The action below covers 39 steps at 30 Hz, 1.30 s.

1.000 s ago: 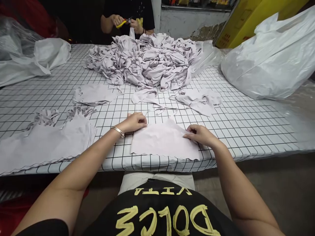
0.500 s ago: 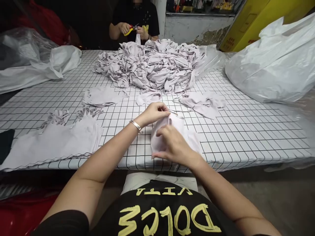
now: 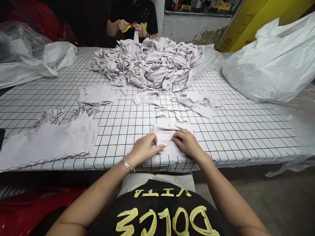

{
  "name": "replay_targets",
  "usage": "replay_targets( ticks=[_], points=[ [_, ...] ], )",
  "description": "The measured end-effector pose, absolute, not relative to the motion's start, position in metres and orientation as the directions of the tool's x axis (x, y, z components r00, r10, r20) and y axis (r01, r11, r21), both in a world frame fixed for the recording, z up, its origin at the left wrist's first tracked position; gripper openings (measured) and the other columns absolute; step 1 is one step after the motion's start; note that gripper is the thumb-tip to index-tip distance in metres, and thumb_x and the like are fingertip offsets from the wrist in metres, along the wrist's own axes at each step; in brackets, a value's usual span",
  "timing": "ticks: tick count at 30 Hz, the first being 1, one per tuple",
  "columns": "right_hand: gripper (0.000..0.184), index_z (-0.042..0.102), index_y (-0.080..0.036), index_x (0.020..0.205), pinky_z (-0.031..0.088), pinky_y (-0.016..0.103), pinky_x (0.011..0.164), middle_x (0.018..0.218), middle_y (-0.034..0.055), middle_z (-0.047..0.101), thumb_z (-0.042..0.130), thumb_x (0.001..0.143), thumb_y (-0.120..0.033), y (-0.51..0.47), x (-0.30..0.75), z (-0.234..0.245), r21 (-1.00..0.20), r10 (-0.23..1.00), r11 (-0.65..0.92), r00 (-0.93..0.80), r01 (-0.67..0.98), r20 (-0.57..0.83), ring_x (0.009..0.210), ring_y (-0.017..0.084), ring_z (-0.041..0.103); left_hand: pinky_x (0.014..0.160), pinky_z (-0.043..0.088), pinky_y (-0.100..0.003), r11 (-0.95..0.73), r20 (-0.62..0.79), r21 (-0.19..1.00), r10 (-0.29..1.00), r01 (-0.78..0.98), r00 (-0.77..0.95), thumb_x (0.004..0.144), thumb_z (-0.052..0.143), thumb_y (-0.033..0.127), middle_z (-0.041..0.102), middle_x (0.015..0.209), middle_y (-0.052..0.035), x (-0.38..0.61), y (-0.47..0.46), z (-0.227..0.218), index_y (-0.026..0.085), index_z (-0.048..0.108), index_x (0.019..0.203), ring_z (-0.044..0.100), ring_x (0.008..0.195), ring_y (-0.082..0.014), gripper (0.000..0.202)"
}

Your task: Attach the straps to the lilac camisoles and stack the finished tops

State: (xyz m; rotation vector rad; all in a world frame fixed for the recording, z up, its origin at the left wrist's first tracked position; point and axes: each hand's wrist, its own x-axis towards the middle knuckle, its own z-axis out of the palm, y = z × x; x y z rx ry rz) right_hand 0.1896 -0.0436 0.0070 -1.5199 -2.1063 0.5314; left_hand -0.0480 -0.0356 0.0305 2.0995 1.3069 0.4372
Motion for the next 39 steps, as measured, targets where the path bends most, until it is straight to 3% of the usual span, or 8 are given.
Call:
replay_targets(
  ticks=[5, 10, 14, 18, 22, 28, 31, 39],
  points=[
    [0.013, 0.046, -0.024, 0.093, 0.044, 0.032, 0.065, 0.075, 0.0016, 0.059, 0.041, 0.095, -0.036, -0.040, 0.175, 0.027, -0.731, 0.980, 0.164, -0.024, 0.662, 0.198, 0.067, 0.019, 0.057, 0.066, 0.044, -0.036, -0.420, 0.146, 0.436, 0.906, 0.796, 0.398, 0.076, 0.058, 0.067, 0.060, 0.092, -0.0087, -0.015, -0.047, 0.006, 0.020, 0.051, 0.098, 0.057, 0.080, -0.0239, 0.052],
    [0.032, 0.050, -0.025, 0.100, 0.042, 0.030, 0.061, 0.084, 0.0014, 0.062, 0.067, 0.078, -0.043, -0.038, 0.179, 0.046, -0.590, 0.963, 0.255, -0.255, 0.766, 0.085, 0.070, 0.019, 0.058, 0.065, 0.045, -0.036, -0.543, 0.208, 0.327, 0.840, 0.773, 0.502, 0.093, 0.044, 0.030, 0.060, 0.092, -0.0102, 0.004, -0.025, 0.004, 0.018, 0.056, 0.087, 0.056, 0.078, -0.0223, 0.018],
    [0.020, 0.058, -0.022, 0.092, 0.043, 0.032, 0.067, 0.093, 0.0066, 0.062, 0.064, 0.080, -0.037, -0.044, 0.190, 0.025, -0.434, 0.959, 0.269, -0.280, 0.860, 0.039, 0.083, 0.022, 0.059, 0.067, 0.047, -0.035, -0.539, 0.239, 0.420, 0.842, 0.730, 0.484, 0.096, 0.039, 0.027, 0.058, 0.090, -0.0079, -0.008, -0.030, 0.003, 0.019, 0.053, 0.087, 0.055, 0.079, -0.0211, 0.019],
    [0.008, 0.057, -0.022, 0.088, 0.045, 0.035, 0.073, 0.090, 0.0069, 0.063, 0.050, 0.087, -0.025, -0.049, 0.188, 0.012, -0.468, 0.970, 0.241, -0.193, 0.850, 0.147, 0.084, 0.023, 0.059, 0.072, 0.047, -0.040, -0.581, 0.189, 0.401, 0.809, 0.709, 0.557, 0.087, 0.058, 0.033, 0.056, 0.092, -0.0084, -0.022, -0.041, 0.006, 0.020, 0.052, 0.085, 0.054, 0.087, -0.0259, 0.014],
    [0.046, 0.050, -0.022, 0.115, 0.046, 0.037, 0.082, 0.110, 0.0088, 0.061, 0.066, 0.073, -0.027, -0.045, 0.168, 0.028, -0.530, 0.889, 0.456, -0.387, 0.715, 0.245, 0.100, 0.025, 0.057, 0.072, 0.049, -0.036, -0.590, 0.264, 0.501, 0.801, 0.633, 0.538, 0.088, 0.042, 0.010, 0.053, 0.089, -0.0061, -0.022, -0.037, 0.019, 0.020, 0.051, 0.086, 0.054, 0.083, -0.0207, 0.014],
    [0.005, 0.051, -0.022, 0.080, 0.037, 0.027, 0.059, 0.067, -0.0011, 0.056, 0.056, 0.078, -0.020, -0.010, 0.145, 0.095, -0.536, 0.898, 0.376, -0.154, 0.756, 0.413, 0.061, 0.014, 0.049, 0.086, 0.050, -0.037, -0.554, 0.526, 0.684, 0.825, 0.475, 0.205, 0.089, 0.051, 0.020, 0.052, 0.110, -0.0097, 0.002, -0.026, 0.063, 0.021, 0.045, 0.118, 0.055, 0.101, -0.0213, 0.029],
    [0.021, 0.043, -0.021, 0.068, 0.033, 0.025, 0.055, 0.060, -0.0037, 0.046, 0.061, 0.079, -0.025, 0.011, 0.146, 0.142, -0.529, 0.819, 0.420, -0.057, 0.738, 0.571, 0.056, 0.011, 0.041, 0.088, 0.050, -0.039, -0.507, 0.467, 0.787, 0.862, 0.352, 0.197, 0.083, 0.064, 0.032, 0.051, 0.125, -0.0121, 0.017, -0.025, 0.075, 0.024, 0.033, 0.136, 0.055, 0.109, -0.0239, 0.062],
    [0.023, 0.057, -0.020, 0.085, 0.034, 0.022, 0.046, 0.060, -0.0039, 0.047, 0.074, 0.072, -0.029, 0.044, 0.208, 0.212, -0.732, 0.856, 0.408, 0.049, 0.547, 0.514, 0.053, 0.011, 0.046, 0.069, 0.052, -0.027, -0.385, 0.331, 0.917, 0.878, 0.101, 0.346, 0.082, 0.063, 0.032, 0.068, 0.089, -0.0052, -0.031, 0.012, 0.095, 0.015, 0.067, 0.094, 0.063, 0.080, -0.0159, 0.021]
  ],
)
